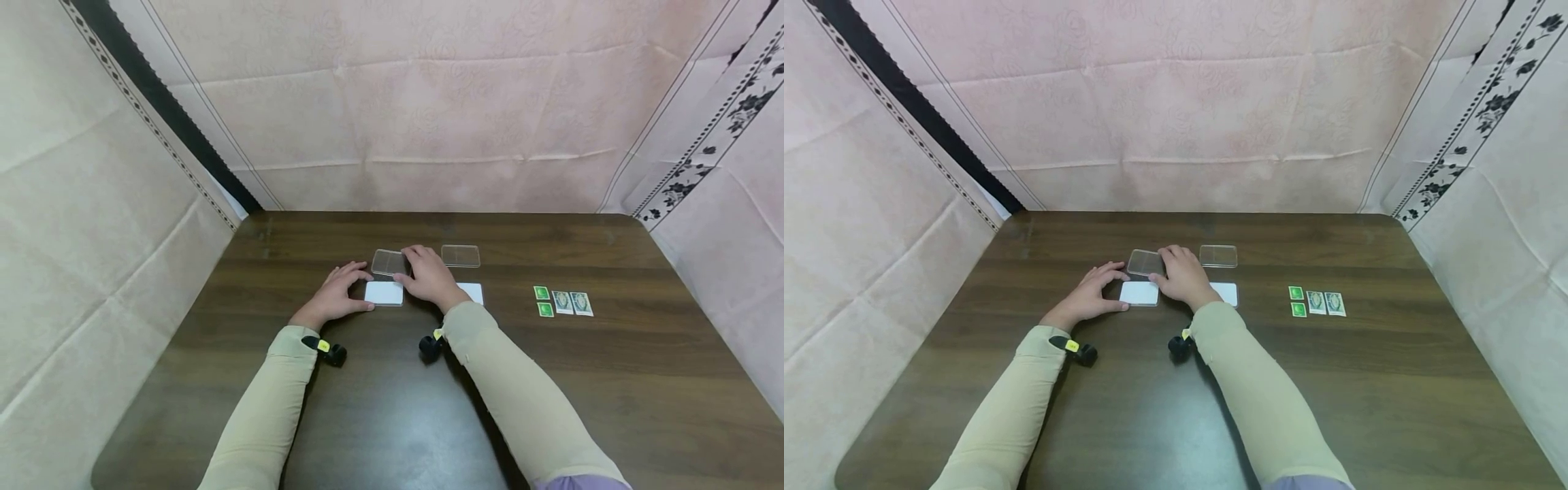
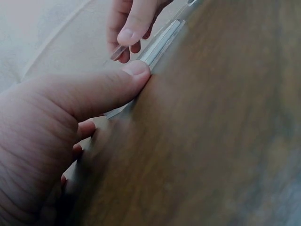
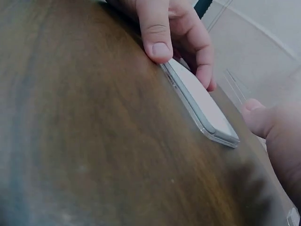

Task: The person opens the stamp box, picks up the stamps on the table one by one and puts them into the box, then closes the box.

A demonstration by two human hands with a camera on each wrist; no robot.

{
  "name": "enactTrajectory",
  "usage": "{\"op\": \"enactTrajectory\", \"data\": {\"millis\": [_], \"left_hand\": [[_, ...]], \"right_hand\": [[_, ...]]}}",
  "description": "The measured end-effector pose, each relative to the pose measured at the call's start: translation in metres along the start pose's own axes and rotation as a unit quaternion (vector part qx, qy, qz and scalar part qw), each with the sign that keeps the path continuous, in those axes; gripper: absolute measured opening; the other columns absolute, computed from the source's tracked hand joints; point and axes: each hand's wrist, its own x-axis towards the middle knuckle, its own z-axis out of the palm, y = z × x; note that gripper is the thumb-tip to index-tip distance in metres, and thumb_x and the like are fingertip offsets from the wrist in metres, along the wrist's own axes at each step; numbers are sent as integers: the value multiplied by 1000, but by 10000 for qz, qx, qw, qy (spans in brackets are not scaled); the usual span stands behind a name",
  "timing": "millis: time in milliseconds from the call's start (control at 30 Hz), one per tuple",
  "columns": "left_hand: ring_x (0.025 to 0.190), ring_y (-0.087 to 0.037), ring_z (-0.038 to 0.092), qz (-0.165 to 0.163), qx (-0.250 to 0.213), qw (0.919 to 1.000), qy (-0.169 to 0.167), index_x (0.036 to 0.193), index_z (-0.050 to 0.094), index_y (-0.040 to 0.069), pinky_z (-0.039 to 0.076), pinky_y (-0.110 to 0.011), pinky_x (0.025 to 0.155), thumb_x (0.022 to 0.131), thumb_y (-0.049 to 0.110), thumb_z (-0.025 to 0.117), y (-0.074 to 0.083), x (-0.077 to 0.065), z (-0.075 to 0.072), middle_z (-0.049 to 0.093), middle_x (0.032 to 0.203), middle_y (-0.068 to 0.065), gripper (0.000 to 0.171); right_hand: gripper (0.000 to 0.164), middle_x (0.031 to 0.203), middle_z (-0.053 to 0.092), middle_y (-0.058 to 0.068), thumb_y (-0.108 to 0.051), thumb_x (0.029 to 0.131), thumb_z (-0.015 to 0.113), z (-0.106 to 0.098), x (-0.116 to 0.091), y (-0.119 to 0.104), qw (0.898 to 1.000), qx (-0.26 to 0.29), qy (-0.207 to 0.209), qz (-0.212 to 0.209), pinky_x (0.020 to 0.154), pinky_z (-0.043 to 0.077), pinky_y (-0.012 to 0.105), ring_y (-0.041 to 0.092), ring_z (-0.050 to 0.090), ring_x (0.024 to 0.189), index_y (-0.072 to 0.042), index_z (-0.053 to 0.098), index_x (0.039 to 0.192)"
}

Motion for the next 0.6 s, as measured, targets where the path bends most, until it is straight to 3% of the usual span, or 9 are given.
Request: {"op": "enactTrajectory", "data": {"millis": [133, 600], "left_hand": [[153, -30, 19, 20, -16, 10000, 13, 131, 62, 18, 6, -51, 124, 85, 39, 81, -2, 1, 1, 34, 162, -7, 54], [154, -29, 18, -15, -24, 10000, 3, 130, 63, 21, 7, -51, 124, 85, 43, 81, -4, -1, 0, 34, 162, -6, 53]], "right_hand": [[68, 153, 43, 16, -47, 100, 58, 2, 7, 3, 9999, 16, -100, 103, 116, 33, 50, 34, 39, 142, -6, 43, 152], [66, 156, 38, 14, -46, 100, 59, 6, 25, -2, 9981, -317, -364, 392, 117, 31, 49, 33, 34, 144, -7, 44, 152]]}}
